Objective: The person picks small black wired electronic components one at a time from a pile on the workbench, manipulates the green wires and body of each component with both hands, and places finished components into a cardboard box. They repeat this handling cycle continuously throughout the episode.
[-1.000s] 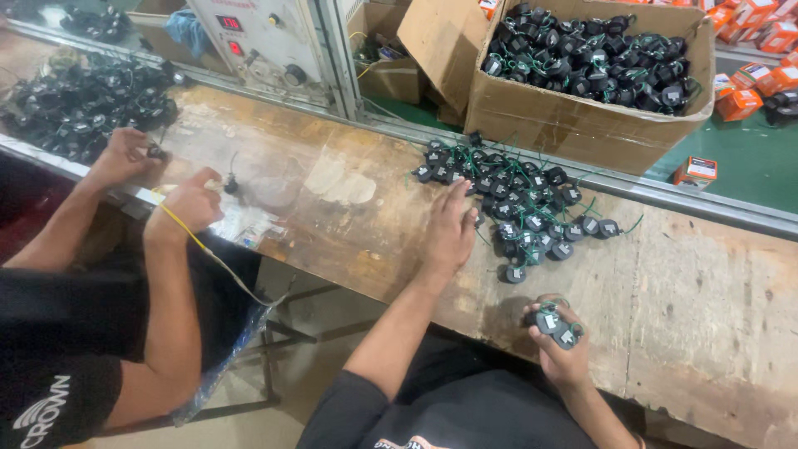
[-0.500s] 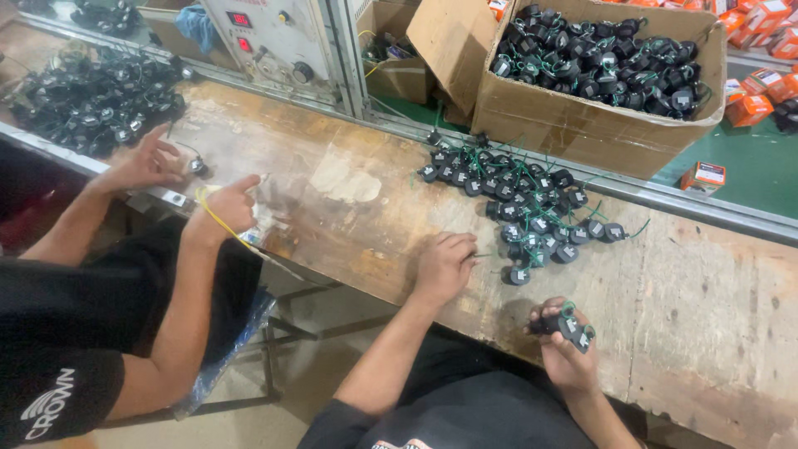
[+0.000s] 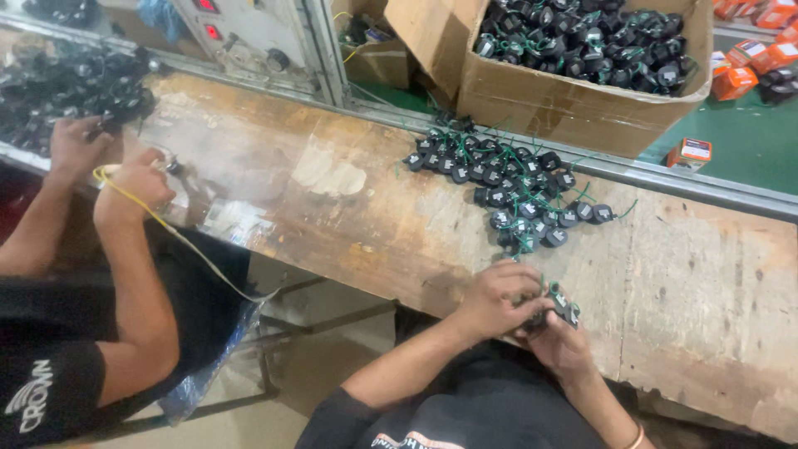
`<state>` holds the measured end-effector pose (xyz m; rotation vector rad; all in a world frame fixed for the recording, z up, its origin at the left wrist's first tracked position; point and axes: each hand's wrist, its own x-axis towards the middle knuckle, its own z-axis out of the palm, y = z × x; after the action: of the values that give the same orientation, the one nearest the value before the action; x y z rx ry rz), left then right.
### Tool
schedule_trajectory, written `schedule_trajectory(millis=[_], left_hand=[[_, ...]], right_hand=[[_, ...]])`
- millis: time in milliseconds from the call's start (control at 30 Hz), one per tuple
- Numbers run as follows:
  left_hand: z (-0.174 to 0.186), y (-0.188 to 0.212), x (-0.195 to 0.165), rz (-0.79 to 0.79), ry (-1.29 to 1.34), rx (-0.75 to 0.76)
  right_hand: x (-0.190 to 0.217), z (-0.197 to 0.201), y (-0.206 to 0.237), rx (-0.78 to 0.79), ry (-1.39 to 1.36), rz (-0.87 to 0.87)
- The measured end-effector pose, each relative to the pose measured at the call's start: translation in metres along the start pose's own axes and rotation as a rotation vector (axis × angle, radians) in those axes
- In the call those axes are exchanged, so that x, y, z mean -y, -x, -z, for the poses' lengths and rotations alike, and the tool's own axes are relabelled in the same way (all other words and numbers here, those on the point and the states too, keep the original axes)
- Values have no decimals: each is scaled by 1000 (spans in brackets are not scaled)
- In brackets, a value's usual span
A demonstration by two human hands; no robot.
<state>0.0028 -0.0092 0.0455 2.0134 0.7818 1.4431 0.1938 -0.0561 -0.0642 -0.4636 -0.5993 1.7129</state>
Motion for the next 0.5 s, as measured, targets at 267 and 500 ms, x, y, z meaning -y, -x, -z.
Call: schedule_trajectory(millis=[267,500], left_hand=[[0,22,24,-16,203,69],[-11,32,43,373,722,55]], right_hand=[[-5,7,3,4,-97,23],[-8,-9,4,17,110,66]])
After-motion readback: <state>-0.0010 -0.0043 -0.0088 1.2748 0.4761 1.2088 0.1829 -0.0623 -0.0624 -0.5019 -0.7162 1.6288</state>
